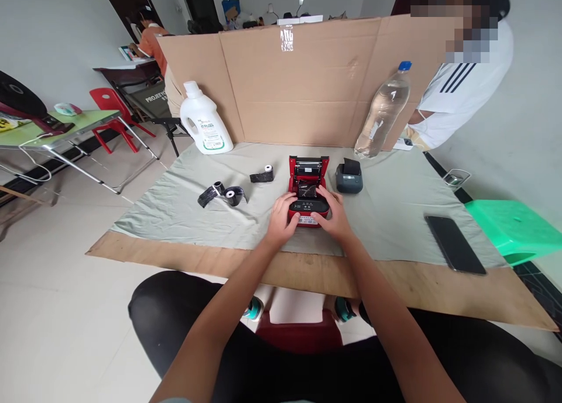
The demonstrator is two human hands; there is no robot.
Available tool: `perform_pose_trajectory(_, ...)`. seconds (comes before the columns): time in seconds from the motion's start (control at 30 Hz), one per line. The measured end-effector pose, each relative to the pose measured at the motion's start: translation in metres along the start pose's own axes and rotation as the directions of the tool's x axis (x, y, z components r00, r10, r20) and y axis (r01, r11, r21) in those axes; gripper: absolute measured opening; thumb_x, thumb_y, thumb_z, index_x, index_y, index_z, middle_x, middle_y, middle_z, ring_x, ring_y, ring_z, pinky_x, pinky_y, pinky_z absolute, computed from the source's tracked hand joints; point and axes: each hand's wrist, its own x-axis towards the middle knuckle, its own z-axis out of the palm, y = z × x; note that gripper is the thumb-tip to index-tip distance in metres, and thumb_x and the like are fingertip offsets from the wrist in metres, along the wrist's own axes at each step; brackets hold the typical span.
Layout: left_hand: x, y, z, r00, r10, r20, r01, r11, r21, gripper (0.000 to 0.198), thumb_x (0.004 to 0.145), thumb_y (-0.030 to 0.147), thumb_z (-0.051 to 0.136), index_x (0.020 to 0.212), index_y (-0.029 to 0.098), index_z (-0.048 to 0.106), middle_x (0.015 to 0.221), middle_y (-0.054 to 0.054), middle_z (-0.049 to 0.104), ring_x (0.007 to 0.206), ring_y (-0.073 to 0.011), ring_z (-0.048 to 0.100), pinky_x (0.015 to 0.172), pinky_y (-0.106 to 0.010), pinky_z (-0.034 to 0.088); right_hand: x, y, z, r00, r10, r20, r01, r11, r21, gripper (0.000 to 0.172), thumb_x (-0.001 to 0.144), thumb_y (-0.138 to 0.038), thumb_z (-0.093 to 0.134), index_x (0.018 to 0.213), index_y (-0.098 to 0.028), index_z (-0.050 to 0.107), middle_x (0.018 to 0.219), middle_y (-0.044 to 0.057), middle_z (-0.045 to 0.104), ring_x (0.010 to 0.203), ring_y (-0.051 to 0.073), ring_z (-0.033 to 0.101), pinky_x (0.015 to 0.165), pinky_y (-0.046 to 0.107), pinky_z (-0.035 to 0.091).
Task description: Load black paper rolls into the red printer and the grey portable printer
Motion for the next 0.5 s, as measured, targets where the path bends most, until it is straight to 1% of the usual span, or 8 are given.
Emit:
perform_pose_trajectory(0.1, 0.001, -0.001, -0.001, 1.0, 0.001, 0.003, -0.001, 1.0, -0.014, 0.04, 0.103, 0.04, 0.045, 0.134, 0.019, 0.055, 0.144, -0.017, 0.059, 0.137, -0.0291, 0.054, 0.118, -0.052, 0.043, 0.0, -0.004, -0.003, 1.0, 0.002, -0.004, -0.002, 0.999, 0.053, 0.077, 0.089, -0.05, 0.068, 0.158, -0.027, 0.046, 0.145, 0.008, 0.066, 0.133, 0.036, 0.049, 0.117, 0.064, 0.039)
perform_pose_trajectory(0.2, 0.0, 0.0, -0.003, 1.0, -0.012, -0.006, 0.012, 0.999, -0.042, 0.043, 0.103, 0.042, 0.047, 0.137, 0.018, 0.053, 0.142, -0.017, 0.06, 0.137, -0.0293, 0.054, 0.118, -0.05, 0.043, 0.0, -0.012, -0.008, 0.999, -0.009, -0.032, 0.013, 0.993, 0.122, 0.073, 0.091, -0.049, 0.066, 0.157, -0.027, 0.047, 0.139, 0.007, 0.069, 0.134, 0.035, 0.049, 0.118, 0.061, 0.039)
perform_pose_trajectory(0.3, -0.002, 0.005, -0.007, 0.996, -0.091, 0.005, 0.091, 0.987, -0.135, 0.048, 0.104, 0.044, 0.046, 0.144, 0.018, 0.048, 0.145, -0.017, 0.06, 0.138, -0.028, 0.056, 0.119, -0.047, 0.044, -0.001, -0.022, -0.011, 0.997, -0.024, -0.068, 0.034, 0.988, 0.149, 0.067, 0.092, -0.047, 0.063, 0.154, -0.027, 0.05, 0.127, 0.007, 0.073, 0.129, 0.034, 0.052, 0.115, 0.06, 0.043)
perform_pose_trajectory(0.37, -0.001, 0.008, -0.011, 0.99, -0.142, 0.006, 0.141, 0.973, -0.183, 0.048, 0.105, 0.045, 0.045, 0.145, 0.019, 0.047, 0.146, -0.016, 0.061, 0.139, -0.0269, 0.057, 0.121, -0.046, 0.042, -0.003, -0.029, -0.011, 0.995, -0.054, -0.083, 0.066, 0.988, 0.138, 0.063, 0.091, -0.044, 0.063, 0.151, -0.027, 0.052, 0.118, 0.007, 0.075, 0.125, 0.034, 0.055, 0.113, 0.06, 0.044)
perform_pose_trajectory(0.43, 0.009, 0.009, -0.018, 0.981, -0.195, -0.019, 0.186, 0.957, -0.225, 0.043, 0.105, 0.045, 0.045, 0.139, 0.02, 0.054, 0.137, -0.013, 0.068, 0.135, -0.0264, 0.061, 0.121, -0.047, 0.042, -0.004, -0.035, -0.009, 0.991, -0.094, -0.094, 0.104, 0.988, 0.114, 0.061, 0.089, -0.041, 0.064, 0.148, -0.028, 0.055, 0.113, 0.006, 0.076, 0.122, 0.035, 0.056, 0.112, 0.06, 0.044)
perform_pose_trajectory(0.5, 0.03, 0.007, -0.027, 0.968, -0.25, 0.006, 0.241, 0.927, -0.288, 0.038, 0.105, 0.045, 0.046, 0.127, 0.02, 0.063, 0.122, -0.011, 0.076, 0.123, -0.0256, 0.068, 0.116, -0.046, 0.047, -0.005, -0.038, -0.008, 0.989, -0.111, -0.1, 0.121, 0.988, 0.095, 0.058, 0.088, -0.039, 0.064, 0.144, -0.028, 0.057, 0.113, 0.005, 0.077, 0.12, 0.035, 0.057, 0.111, 0.061, 0.044)
